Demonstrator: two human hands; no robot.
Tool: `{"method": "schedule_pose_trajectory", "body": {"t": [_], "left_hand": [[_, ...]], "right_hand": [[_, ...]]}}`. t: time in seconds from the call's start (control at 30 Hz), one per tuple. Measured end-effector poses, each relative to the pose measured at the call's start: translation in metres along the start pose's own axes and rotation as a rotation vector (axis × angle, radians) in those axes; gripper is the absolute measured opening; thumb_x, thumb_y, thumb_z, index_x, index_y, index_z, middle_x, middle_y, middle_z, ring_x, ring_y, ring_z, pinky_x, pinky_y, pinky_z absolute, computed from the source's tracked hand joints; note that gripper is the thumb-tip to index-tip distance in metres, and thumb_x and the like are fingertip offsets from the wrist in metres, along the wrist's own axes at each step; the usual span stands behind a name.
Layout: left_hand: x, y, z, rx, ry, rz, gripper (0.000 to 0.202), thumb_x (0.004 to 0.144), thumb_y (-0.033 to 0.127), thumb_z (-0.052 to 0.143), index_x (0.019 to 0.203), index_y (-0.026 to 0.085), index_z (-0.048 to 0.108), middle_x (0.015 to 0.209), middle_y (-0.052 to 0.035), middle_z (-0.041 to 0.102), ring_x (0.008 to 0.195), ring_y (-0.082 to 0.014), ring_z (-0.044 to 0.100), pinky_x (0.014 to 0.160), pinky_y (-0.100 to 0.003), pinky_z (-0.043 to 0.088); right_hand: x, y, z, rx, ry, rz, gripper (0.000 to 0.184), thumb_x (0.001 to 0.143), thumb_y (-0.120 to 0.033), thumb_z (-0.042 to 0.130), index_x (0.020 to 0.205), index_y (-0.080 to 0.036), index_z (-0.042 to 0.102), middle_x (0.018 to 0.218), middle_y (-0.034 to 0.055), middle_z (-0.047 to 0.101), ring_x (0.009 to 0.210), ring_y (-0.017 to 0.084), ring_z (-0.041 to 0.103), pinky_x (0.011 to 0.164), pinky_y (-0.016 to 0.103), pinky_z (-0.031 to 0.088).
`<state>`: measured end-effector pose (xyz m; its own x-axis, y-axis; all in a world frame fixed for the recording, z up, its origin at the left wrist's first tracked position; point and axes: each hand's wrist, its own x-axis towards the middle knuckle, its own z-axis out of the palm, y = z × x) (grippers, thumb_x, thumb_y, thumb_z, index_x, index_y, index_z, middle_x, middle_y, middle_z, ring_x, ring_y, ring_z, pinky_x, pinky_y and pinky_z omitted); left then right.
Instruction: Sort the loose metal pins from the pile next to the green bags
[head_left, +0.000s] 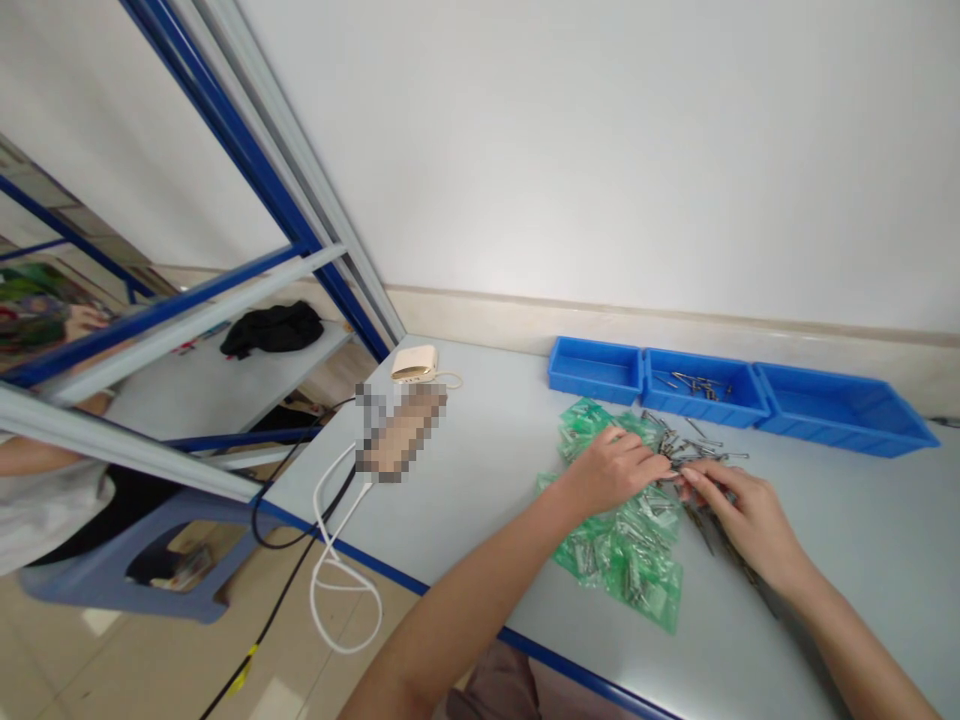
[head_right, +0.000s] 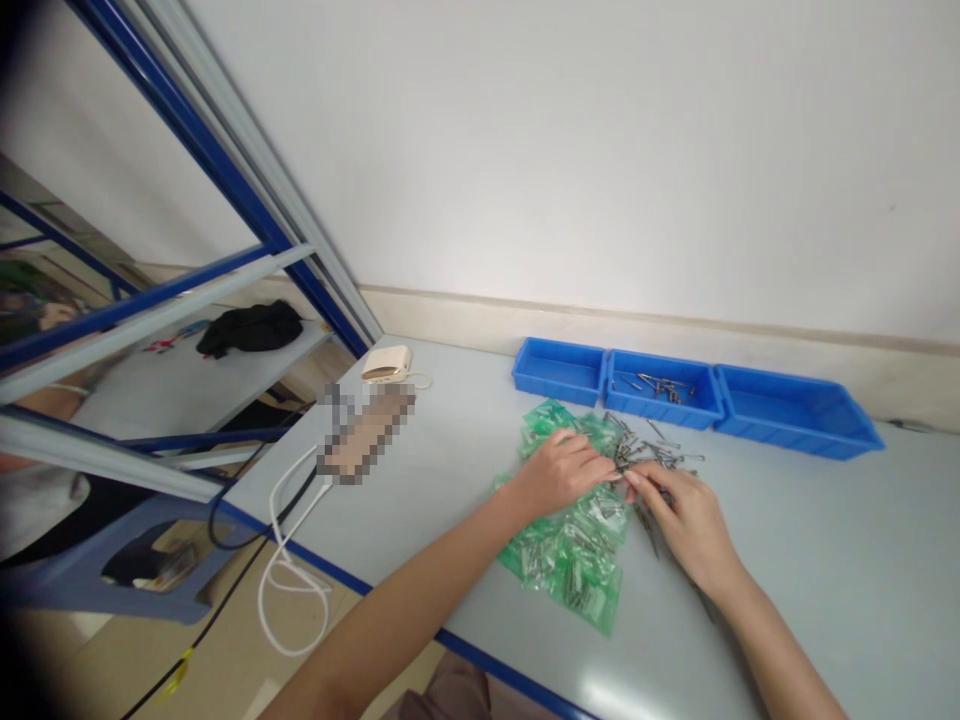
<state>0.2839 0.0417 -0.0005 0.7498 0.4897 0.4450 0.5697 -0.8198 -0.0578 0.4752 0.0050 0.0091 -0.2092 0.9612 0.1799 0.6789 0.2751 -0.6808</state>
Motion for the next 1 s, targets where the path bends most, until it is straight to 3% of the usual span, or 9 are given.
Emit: {"method": "schedule_pose_trajectory", "body": {"t": [0.17, 0.3, 0.4, 0.47, 0.57, 0.7, 0.8, 0.9, 1.0], "left_hand": [[0.000, -0.001, 0.000, -0.024, 0.032, -0.038, 0.031, 0.098, 0.032, 0.034, 0.084, 0.017, 0.057, 0.075, -0.0015, 0.062, 0.080, -0.0150, 0.056, 0.075, -0.031, 0.033], [0.000, 0.000, 0.002, -0.042, 0.021, -0.041, 0.034, 0.099, 0.033, 0.032, 0.081, 0.017, 0.057, 0.073, -0.0018, 0.062, 0.080, -0.0149, 0.056, 0.076, -0.030, 0.033], [0.002, 0.003, -0.001, -0.037, 0.003, -0.085, 0.034, 0.098, 0.038, 0.033, 0.091, 0.017, 0.058, 0.080, -0.0032, 0.064, 0.085, -0.0156, 0.057, 0.078, -0.031, 0.034], [0.002, 0.000, -0.012, -0.026, 0.035, -0.167, 0.035, 0.097, 0.043, 0.034, 0.101, 0.017, 0.057, 0.089, -0.0042, 0.065, 0.090, -0.0167, 0.057, 0.081, -0.032, 0.035], [-0.011, -0.016, -0.044, -0.022, 0.153, -0.377, 0.035, 0.096, 0.043, 0.033, 0.109, 0.019, 0.054, 0.101, -0.0038, 0.066, 0.096, -0.0171, 0.055, 0.089, -0.033, 0.035], [-0.073, -0.063, -0.096, 0.060, 0.281, -0.758, 0.034, 0.098, 0.040, 0.028, 0.109, 0.021, 0.055, 0.108, -0.0037, 0.065, 0.103, -0.0188, 0.053, 0.094, -0.036, 0.033], [-0.146, -0.099, -0.120, 0.176, 0.214, -0.985, 0.036, 0.096, 0.042, 0.030, 0.106, 0.021, 0.057, 0.110, -0.0046, 0.064, 0.104, -0.0227, 0.053, 0.094, -0.039, 0.033], [-0.211, -0.121, -0.132, 0.205, 0.051, -1.091, 0.041, 0.095, 0.039, 0.023, 0.110, 0.020, 0.057, 0.112, -0.0070, 0.063, 0.105, -0.0242, 0.053, 0.095, -0.040, 0.033], [-0.248, -0.128, -0.137, 0.162, -0.014, -1.097, 0.045, 0.095, 0.037, 0.018, 0.113, 0.020, 0.056, 0.116, -0.0062, 0.061, 0.109, -0.0222, 0.051, 0.097, -0.038, 0.032]], "right_hand": [[-0.001, 0.006, 0.004, 0.011, 0.065, -0.010, 0.039, 0.081, -0.055, 0.051, 0.096, -0.023, 0.065, 0.084, 0.0043, 0.069, 0.070, 0.020, 0.061, 0.066, 0.031, 0.047], [-0.002, 0.010, 0.005, -0.019, 0.114, -0.036, 0.039, 0.081, -0.057, 0.050, 0.089, -0.024, 0.068, 0.090, 0.0061, 0.071, 0.082, 0.025, 0.063, 0.077, 0.037, 0.047], [-0.001, 0.008, 0.004, 0.002, 0.123, -0.007, 0.042, 0.081, -0.059, 0.048, 0.085, -0.023, 0.069, 0.087, 0.0063, 0.071, 0.078, 0.025, 0.064, 0.076, 0.038, 0.048], [0.000, 0.006, 0.002, 0.021, 0.129, 0.024, 0.043, 0.080, -0.060, 0.048, 0.083, -0.023, 0.068, 0.082, 0.0058, 0.071, 0.070, 0.024, 0.063, 0.071, 0.037, 0.048], [0.002, 0.003, -0.003, 0.044, 0.149, 0.074, 0.042, 0.079, -0.060, 0.047, 0.078, -0.023, 0.066, 0.074, 0.0044, 0.069, 0.063, 0.022, 0.060, 0.065, 0.033, 0.047], [0.003, -0.001, -0.008, 0.042, 0.168, 0.100, 0.043, 0.081, -0.059, 0.044, 0.067, -0.023, 0.062, 0.068, 0.0030, 0.066, 0.061, 0.019, 0.058, 0.062, 0.030, 0.044], [0.003, -0.002, -0.009, 0.035, 0.183, 0.091, 0.046, 0.081, -0.060, 0.042, 0.062, -0.022, 0.059, 0.064, 0.0027, 0.064, 0.060, 0.019, 0.056, 0.061, 0.030, 0.042], [0.003, -0.004, -0.007, 0.019, 0.176, 0.076, 0.049, 0.082, -0.061, 0.041, 0.058, -0.022, 0.057, 0.058, 0.0023, 0.060, 0.056, 0.018, 0.055, 0.058, 0.029, 0.040], [0.003, -0.006, -0.005, -0.014, 0.163, 0.059, 0.053, 0.084, -0.061, 0.038, 0.052, -0.022, 0.052, 0.051, 0.0016, 0.055, 0.051, 0.017, 0.052, 0.055, 0.029, 0.038]]}}
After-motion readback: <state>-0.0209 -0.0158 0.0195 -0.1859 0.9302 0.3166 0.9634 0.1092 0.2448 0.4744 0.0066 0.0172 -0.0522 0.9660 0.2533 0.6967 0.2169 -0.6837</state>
